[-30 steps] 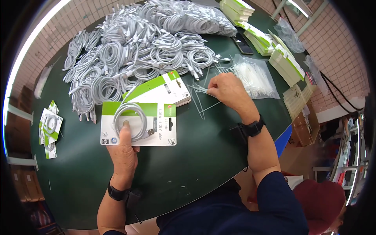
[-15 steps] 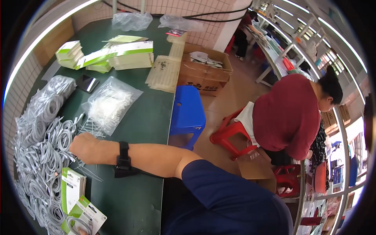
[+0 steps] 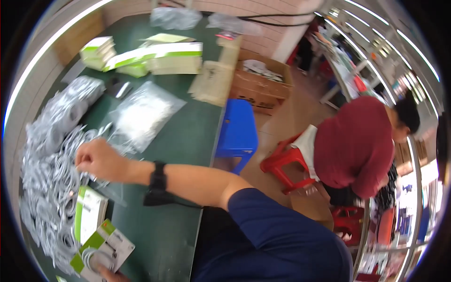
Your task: The person picks up a coiled cable and a cardboard backing, fits the cable into the backing, and secures it by threading a zip tie through the holes and pulling it tight. They then repeat the process with another cable and backing.
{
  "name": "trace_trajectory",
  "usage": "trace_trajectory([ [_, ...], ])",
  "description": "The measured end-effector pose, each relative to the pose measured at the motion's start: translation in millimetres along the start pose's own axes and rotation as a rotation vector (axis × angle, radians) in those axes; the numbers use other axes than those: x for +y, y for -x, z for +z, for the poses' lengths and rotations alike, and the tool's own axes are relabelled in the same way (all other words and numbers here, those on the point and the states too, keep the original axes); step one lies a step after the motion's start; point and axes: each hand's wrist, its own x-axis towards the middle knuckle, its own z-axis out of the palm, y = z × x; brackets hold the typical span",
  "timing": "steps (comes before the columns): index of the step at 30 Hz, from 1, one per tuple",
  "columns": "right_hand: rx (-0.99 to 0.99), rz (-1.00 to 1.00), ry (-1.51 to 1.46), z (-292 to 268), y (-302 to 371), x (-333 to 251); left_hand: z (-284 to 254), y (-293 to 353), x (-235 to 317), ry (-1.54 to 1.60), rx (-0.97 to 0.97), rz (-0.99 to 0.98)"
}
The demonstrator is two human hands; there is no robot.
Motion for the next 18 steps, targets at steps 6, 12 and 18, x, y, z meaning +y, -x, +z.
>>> trace_trajectory([
  [6,-0.291,0.441,-0.302,-13.5,17.9,-26.5,30.6,48.4,43.1,-0.389,-0.440,0.302],
  [12,-0.463,0.467,-0.370,1.3,38.5,-47.6,49.8,36.9,71.5,-0.445,-0.597,0.805],
  [18,-0.564,0.411,-0.318,7.2,43.8,-48.4,49.9,32.4,68.0,-0.374,-0.575,0.893],
])
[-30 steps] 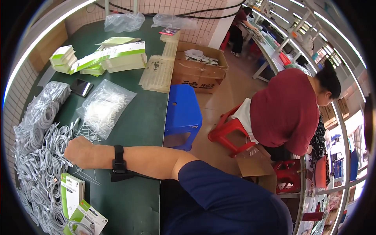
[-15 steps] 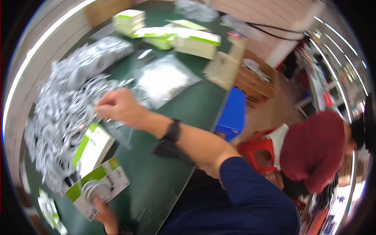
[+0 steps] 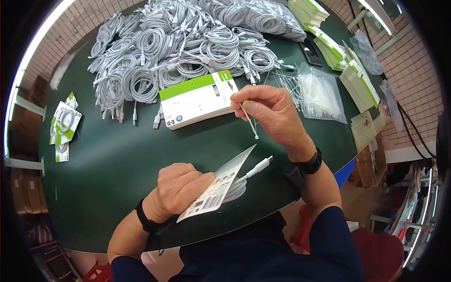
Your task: The person picks up a coiled cable and a cardboard backing, fits the cable into the backing, and secures it by threading a zip tie through the holes and pulling it tight. They then repeat the process with another cable and backing.
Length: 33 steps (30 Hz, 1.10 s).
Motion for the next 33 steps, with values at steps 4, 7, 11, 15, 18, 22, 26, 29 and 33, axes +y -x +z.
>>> trace_trajectory([
  [4,-0.032,-0.006,0.030,1.2,0.2,0.3,-1.0,-1.5,-2.0,-0.057,-0.036,0.044],
  [7,-0.045,-0.020,0.064,1.8,0.5,-0.3,-1.4,-1.6,-2.9,-0.068,-0.052,0.057],
  [11,-0.067,0.072,0.134,-0.1,2.0,0.1,1.5,0.6,-0.3,-0.084,-0.027,0.070],
  [15,-0.051,-0.066,0.213,3.9,1.6,0.7,1.1,3.0,-2.0,-0.093,-0.079,0.084],
  [18,-0.022,0.244,0.182,12.7,4.2,-13.0,4.5,1.5,0.3,-0.111,-0.046,0.112],
  [22,-0.077,0.298,0.273,19.0,4.7,-19.5,4.5,-1.4,3.5,-0.128,-0.034,0.138],
  [26,-0.127,0.127,0.485,19.1,8.7,-10.9,2.0,-1.0,9.1,-0.140,-0.067,0.141],
  [29,-0.157,-0.209,0.625,17.0,3.7,-5.3,-0.3,-0.5,10.8,-0.143,-0.089,0.143],
  [33,-0.118,-0.206,0.472,24.8,6.3,-13.3,-2.9,-2.4,12.2,-0.138,-0.089,0.152],
])
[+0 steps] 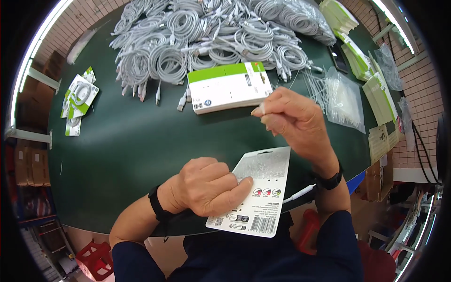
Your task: The person picks up a coiled cable and a cardboard backing, fits the cable into the backing, and secures it by threading a zip tie through the holes and pulling it tight. They then repeat the process with another cable and backing.
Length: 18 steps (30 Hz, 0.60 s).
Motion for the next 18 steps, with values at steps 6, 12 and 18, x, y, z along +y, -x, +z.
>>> trace_trajectory([
  [6,0.044,0.022,-0.243,4.8,6.4,-27.1,-4.6,-8.3,6.9,-0.002,0.005,0.068],
  [12,-0.153,-0.089,-0.176,8.5,10.0,-34.2,-1.0,-8.9,12.6,0.007,0.031,0.095],
  [18,-0.223,-0.107,-0.156,9.1,8.9,-38.6,-0.5,-5.1,14.7,-0.005,0.052,0.105],
])
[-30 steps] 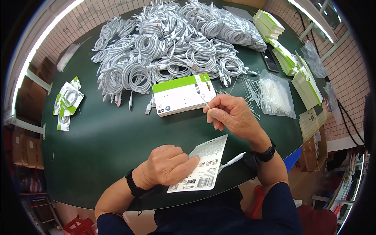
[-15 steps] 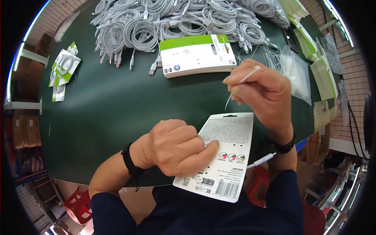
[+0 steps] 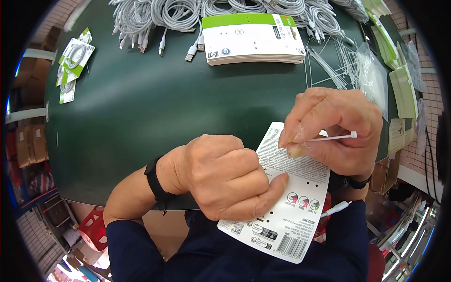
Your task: The person picks up a coiled cable and a cardboard backing, fits the cable into the backing, and secures it by threading a zip tie through the holes and pulling it tight. They then repeat the process with another cable and backing.
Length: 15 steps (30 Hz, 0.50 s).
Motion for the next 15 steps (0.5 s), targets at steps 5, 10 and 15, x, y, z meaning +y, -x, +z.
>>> trace_trajectory([
  [5,-0.016,0.018,-0.006,0.6,0.0,1.0,-3.6,-2.5,-0.7,0.019,-0.035,-0.014],
  [10,-0.030,0.056,-0.039,3.6,1.0,4.4,-1.9,-5.2,-4.1,0.032,0.013,-0.017],
  [15,-0.293,0.180,-0.028,-3.1,-0.5,5.2,6.6,-3.6,-5.0,0.024,0.052,-0.033],
])
